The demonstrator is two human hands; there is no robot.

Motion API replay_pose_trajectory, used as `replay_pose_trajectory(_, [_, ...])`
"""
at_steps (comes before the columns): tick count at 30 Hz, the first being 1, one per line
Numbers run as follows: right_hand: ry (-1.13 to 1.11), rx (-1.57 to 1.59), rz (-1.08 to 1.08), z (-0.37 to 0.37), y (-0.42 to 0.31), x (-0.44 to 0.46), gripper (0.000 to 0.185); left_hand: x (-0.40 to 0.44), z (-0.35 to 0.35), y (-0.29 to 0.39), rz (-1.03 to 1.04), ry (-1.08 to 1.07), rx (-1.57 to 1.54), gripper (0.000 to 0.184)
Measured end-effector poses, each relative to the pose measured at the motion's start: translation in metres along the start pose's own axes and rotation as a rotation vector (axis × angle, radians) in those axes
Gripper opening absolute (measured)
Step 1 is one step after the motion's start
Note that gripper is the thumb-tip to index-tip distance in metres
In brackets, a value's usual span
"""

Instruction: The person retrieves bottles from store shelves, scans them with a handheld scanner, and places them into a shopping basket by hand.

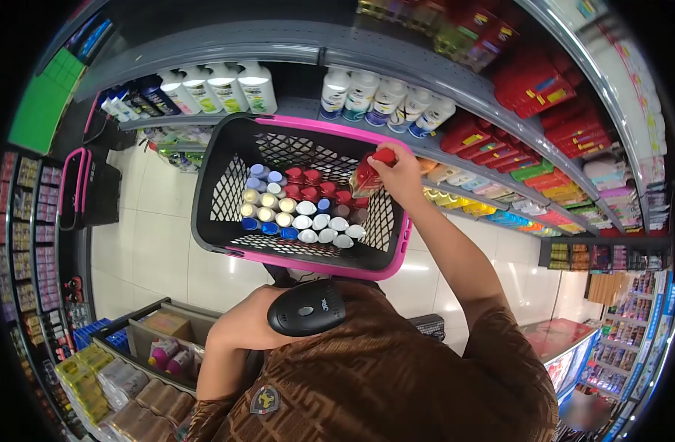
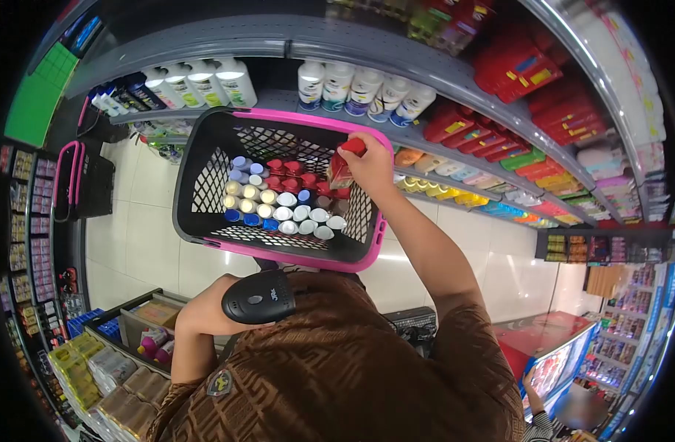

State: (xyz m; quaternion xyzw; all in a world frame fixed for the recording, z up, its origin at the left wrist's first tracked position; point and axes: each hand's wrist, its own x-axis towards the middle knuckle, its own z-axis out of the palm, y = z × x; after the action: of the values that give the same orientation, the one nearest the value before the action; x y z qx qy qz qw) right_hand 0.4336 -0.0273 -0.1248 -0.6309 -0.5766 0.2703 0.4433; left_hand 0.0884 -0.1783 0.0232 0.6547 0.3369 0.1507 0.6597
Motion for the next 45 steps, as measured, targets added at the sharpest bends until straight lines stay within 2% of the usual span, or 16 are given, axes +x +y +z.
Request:
replay_pose_trajectory(1, [0.0,-0.244,-0.011,0.011,0.011,0.006,0.037,-0.008,-0.007,-0.004,0.01,0.012,-0.008,0.04])
replay_pose_trajectory(2, [0.021,-0.292,0.0,0.026,0.034,0.01,0.038,-0.017,-0.015,-0.009,-0.009,0.023,-0.025,0.04])
replay_pose_trajectory(9, [0.085,-0.357,0.196,0.089,0.094,0.002,0.042,-0.067,-0.063,-0.035,-0.138,0.066,-0.105,0.041])
replay_pose_trajectory(13, [0.057,-0.344,0.241,0.117,0.124,-0.009,0.045,-0.083,-0.097,-0.049,-0.268,0.029,-0.085,0.042])
replay_pose_trajectory(18, [0.013,-0.364,0.269,0.141,0.149,-0.012,0.043,-0.081,-0.131,-0.049,-0.334,-0.039,-0.05,0.041])
replay_pose_trajectory(21, [-0.004,-0.522,0.285,0.144,0.172,-0.017,0.055,-0.072,-0.142,-0.044,-0.321,-0.062,-0.025,0.038])
replay_pose_trajectory(22, [-0.039,-0.478,0.441,0.145,0.174,-0.017,0.058,-0.069,-0.144,-0.044,-0.3,-0.055,-0.035,0.038])
replay_pose_trajectory(23, [-0.034,-0.481,0.457,0.146,0.176,-0.021,0.058,-0.067,-0.146,-0.046,-0.304,-0.071,-0.036,0.038])
replay_pose_trajectory(25, [-0.156,-0.518,0.461,0.146,0.174,-0.023,0.054,-0.061,-0.152,-0.052,-0.324,-0.12,-0.045,0.036])
replay_pose_trajectory(26, [-0.26,-0.525,0.456,0.143,0.171,-0.026,0.06,-0.057,-0.152,-0.051,-0.318,-0.128,-0.047,0.036])
replay_pose_trajectory(30, [-0.304,-0.767,0.292,0.147,0.159,-0.039,0.071,-0.044,-0.145,-0.05,-0.337,-0.094,-0.078,0.035])
replay_pose_trajectory(32, [-0.473,-0.738,0.485,0.149,0.15,-0.039,0.081,-0.039,-0.14,-0.051,-0.338,-0.068,-0.081,0.035])
replay_pose_trajectory(35, [-0.556,-0.893,0.494,0.159,0.153,-0.043,0.087,-0.034,-0.13,-0.047,-0.399,-0.066,-0.136,0.035])
replay_pose_trajectory(38, [-0.547,-0.877,0.496,0.159,0.155,-0.046,0.089,-0.021,-0.118,-0.03,-0.447,-0.036,-0.061,0.034])
replay_pose_trajectory(40, [-0.562,-0.896,0.483,0.159,0.155,-0.04,0.089,-0.017,-0.109,-0.024,-0.39,0.038,-0.091,0.032])
replay_pose_trajectory(45, [-0.601,-0.891,0.526,0.156,0.147,-0.044,0.093,-0.005,-0.103,-0.025,-0.388,0.017,-0.072,0.032])
